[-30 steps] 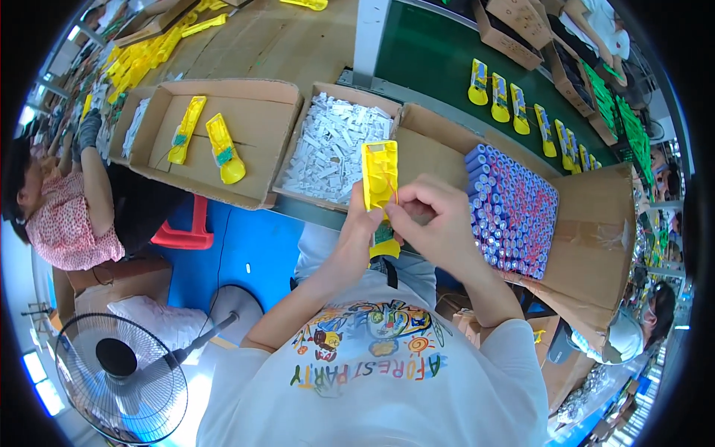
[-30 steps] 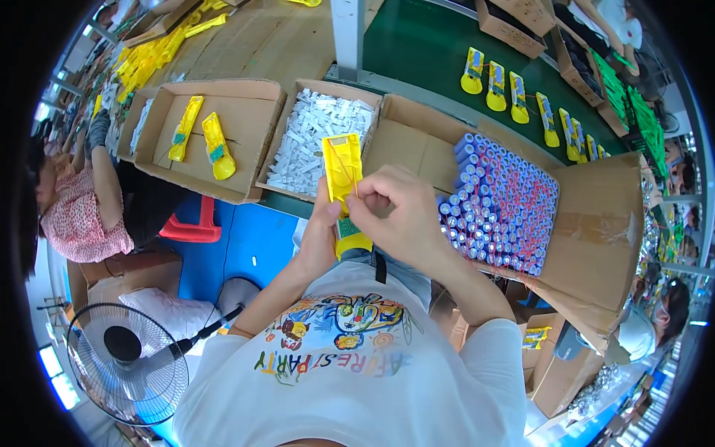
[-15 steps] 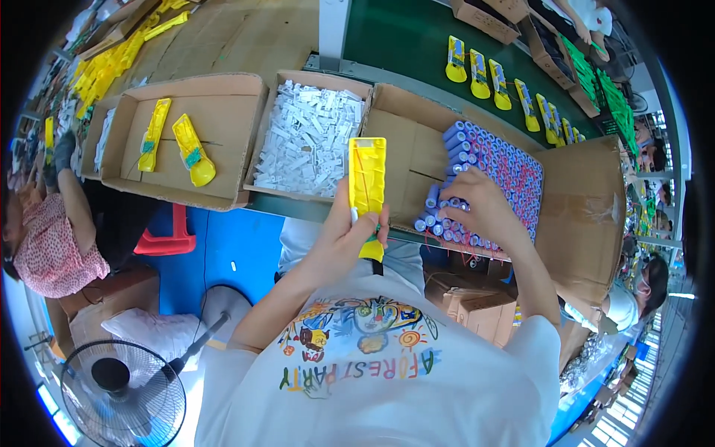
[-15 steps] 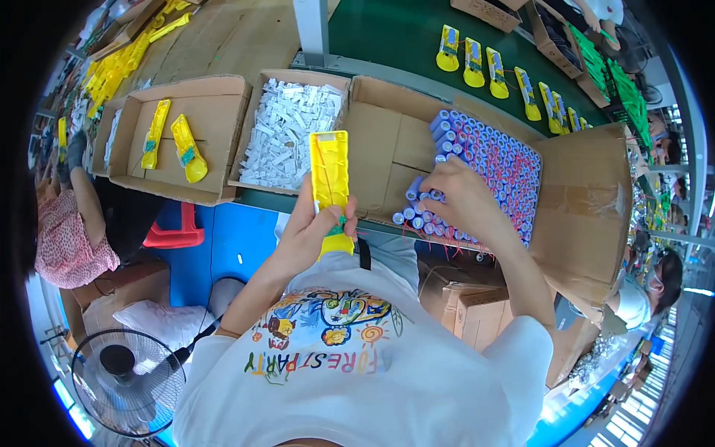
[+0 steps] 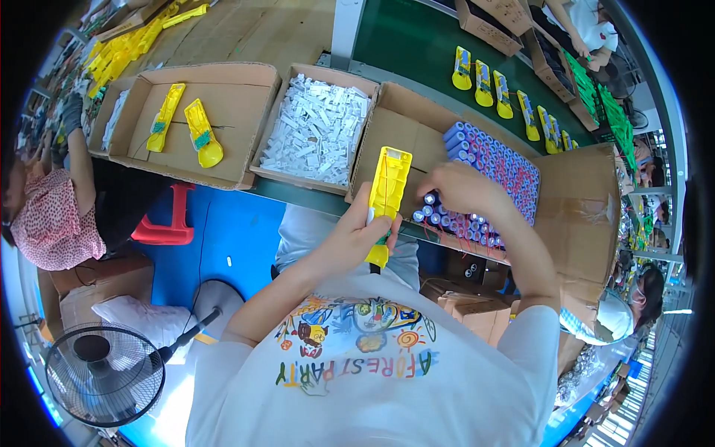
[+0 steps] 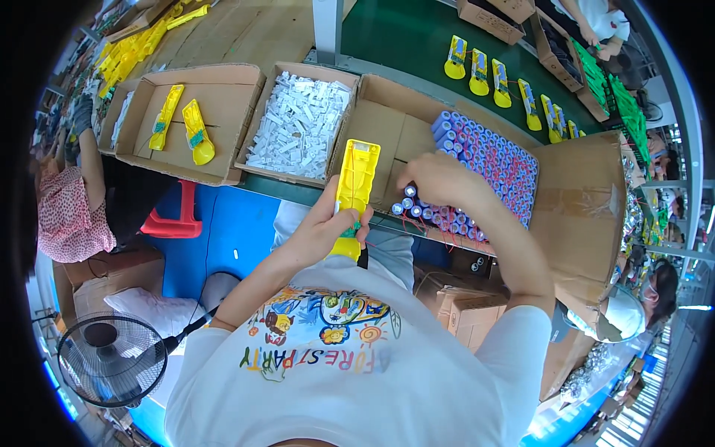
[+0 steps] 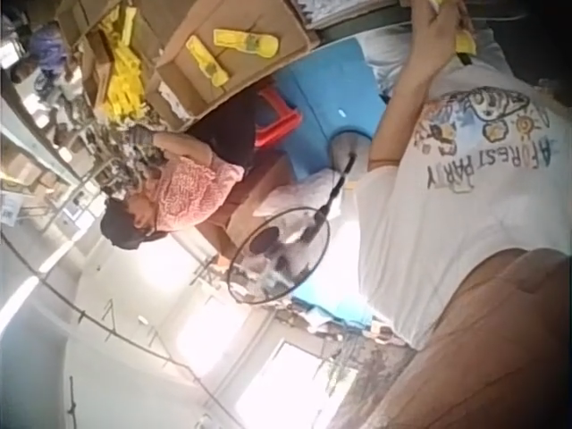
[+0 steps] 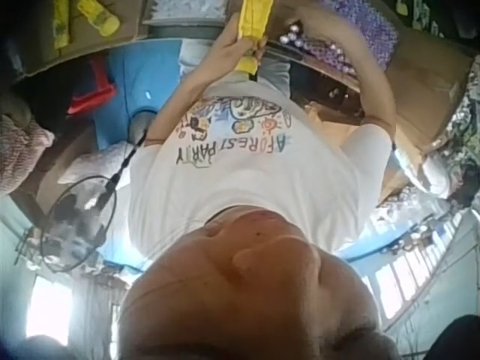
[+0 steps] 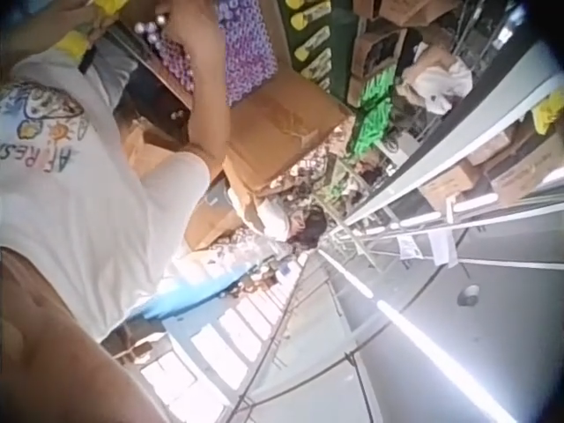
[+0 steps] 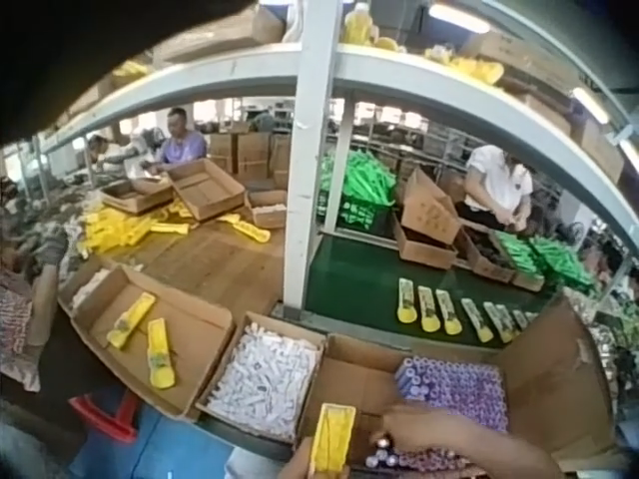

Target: Assembling flashlights by inserting batteries and internal components into yellow plastic casings.

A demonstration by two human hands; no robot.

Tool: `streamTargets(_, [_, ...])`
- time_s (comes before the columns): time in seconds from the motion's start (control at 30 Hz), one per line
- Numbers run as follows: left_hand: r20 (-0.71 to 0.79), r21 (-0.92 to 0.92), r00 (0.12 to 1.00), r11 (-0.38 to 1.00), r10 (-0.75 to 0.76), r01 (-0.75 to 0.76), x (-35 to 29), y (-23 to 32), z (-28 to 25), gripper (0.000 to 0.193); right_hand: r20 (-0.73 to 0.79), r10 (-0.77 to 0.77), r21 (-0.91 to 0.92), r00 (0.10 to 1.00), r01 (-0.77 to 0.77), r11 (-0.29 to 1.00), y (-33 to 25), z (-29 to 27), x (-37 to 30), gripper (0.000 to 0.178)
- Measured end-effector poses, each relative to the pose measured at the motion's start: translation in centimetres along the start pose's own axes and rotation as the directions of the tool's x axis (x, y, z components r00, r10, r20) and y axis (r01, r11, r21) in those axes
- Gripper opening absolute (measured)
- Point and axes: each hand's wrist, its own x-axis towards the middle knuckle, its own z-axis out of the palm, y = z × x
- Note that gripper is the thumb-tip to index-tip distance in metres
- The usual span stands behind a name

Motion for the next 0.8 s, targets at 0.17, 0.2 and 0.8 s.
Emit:
streamTargets(0.17, [-0.026,-0.051,1.0,0.999,-0.009,0.008,-0.1,-0.3,-0.5,0.045,0.029,0.002,-0.031,1.0,-0.001,1.0,4.1,-1.5,0.2,0.03])
streamTargets(0.2, [-0.021,-0.072,0.999,0.997,-0.032,0.03,-0.1,-0.3,-0.4,0.045,-0.031,-0.025,0.048,0.999,0.026,0.999,4.7,-2.0,-0.2,0.027])
streamTargets(0.8, [-0.154,0.073,0.962,0.973,0.226,-0.217,1.9,-1.1,0.2,0.04,-0.236,0.175,0.905,0.956,0.15,0.398,-5.4,-1.5,-1.1,0.014])
